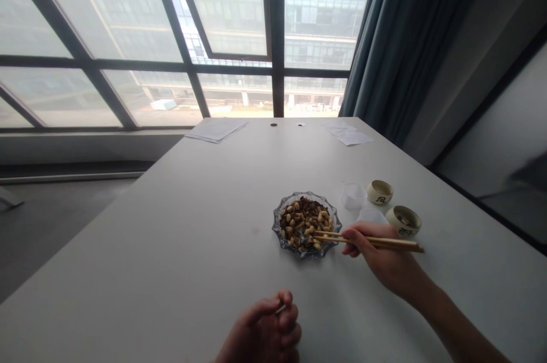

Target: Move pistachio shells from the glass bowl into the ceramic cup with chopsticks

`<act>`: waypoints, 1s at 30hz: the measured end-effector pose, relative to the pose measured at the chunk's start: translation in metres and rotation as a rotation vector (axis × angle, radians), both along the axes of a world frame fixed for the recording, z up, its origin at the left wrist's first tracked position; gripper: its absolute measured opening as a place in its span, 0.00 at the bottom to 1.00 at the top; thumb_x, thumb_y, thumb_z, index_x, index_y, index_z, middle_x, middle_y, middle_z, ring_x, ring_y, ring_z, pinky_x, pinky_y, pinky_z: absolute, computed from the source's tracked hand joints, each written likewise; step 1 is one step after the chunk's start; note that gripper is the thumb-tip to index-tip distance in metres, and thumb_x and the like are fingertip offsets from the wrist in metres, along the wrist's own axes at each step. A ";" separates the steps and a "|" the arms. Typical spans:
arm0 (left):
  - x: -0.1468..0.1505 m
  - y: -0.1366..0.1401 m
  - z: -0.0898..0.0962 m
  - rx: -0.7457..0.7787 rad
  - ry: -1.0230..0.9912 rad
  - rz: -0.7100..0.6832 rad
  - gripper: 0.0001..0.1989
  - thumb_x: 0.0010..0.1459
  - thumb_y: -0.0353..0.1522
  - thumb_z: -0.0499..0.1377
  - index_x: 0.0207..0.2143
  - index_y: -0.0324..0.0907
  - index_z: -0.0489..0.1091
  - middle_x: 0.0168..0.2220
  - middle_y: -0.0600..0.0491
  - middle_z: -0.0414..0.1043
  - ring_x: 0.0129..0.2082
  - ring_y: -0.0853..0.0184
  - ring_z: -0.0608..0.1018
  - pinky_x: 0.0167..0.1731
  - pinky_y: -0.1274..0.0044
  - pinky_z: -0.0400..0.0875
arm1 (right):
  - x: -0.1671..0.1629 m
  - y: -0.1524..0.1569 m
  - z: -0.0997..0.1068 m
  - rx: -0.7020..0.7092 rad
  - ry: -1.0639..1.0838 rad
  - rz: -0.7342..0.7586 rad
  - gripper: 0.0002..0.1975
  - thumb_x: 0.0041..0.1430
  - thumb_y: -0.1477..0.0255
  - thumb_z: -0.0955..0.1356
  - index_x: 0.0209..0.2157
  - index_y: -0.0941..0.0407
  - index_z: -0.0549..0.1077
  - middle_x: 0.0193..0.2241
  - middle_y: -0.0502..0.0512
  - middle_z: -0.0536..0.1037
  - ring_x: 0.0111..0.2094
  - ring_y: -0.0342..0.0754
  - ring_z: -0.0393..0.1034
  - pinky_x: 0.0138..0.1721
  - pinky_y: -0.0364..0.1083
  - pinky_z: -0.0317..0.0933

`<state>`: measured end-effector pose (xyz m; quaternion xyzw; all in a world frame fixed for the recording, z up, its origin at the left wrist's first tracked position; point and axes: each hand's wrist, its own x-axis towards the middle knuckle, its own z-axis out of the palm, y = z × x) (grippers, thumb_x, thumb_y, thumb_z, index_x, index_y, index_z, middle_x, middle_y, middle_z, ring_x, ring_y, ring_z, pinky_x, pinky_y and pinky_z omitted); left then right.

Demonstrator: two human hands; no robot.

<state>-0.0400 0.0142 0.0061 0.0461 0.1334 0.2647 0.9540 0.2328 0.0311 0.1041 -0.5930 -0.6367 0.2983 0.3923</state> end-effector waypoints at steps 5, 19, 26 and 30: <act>0.000 0.000 0.001 -0.001 -0.005 0.000 0.08 0.54 0.32 0.66 0.37 0.39 0.74 0.25 0.58 0.64 0.25 0.72 0.65 0.26 0.79 0.53 | -0.003 0.003 -0.013 -0.012 0.086 -0.055 0.21 0.67 0.55 0.66 0.34 0.56 0.81 0.28 0.55 0.83 0.29 0.49 0.79 0.32 0.46 0.71; -0.001 0.002 -0.002 0.012 -0.009 -0.016 0.08 0.53 0.32 0.66 0.36 0.39 0.74 0.26 0.57 0.65 0.25 0.72 0.66 0.26 0.79 0.53 | -0.009 0.000 -0.021 -0.035 0.317 -0.215 0.26 0.59 0.48 0.70 0.33 0.60 0.81 0.26 0.61 0.84 0.27 0.54 0.81 0.31 0.48 0.77; -0.002 0.000 0.001 -0.009 -0.017 0.008 0.08 0.54 0.32 0.66 0.37 0.39 0.75 0.26 0.57 0.66 0.25 0.72 0.67 0.26 0.79 0.55 | 0.021 -0.003 0.001 0.013 0.444 -0.390 0.27 0.51 0.49 0.75 0.31 0.62 0.81 0.25 0.63 0.83 0.26 0.57 0.81 0.28 0.48 0.79; -0.002 0.000 0.001 -0.008 -0.009 0.009 0.08 0.54 0.32 0.66 0.36 0.39 0.75 0.26 0.57 0.65 0.25 0.72 0.67 0.26 0.79 0.56 | 0.051 -0.015 0.017 0.148 0.517 -0.521 0.25 0.51 0.51 0.76 0.31 0.61 0.82 0.27 0.64 0.83 0.26 0.58 0.82 0.28 0.48 0.79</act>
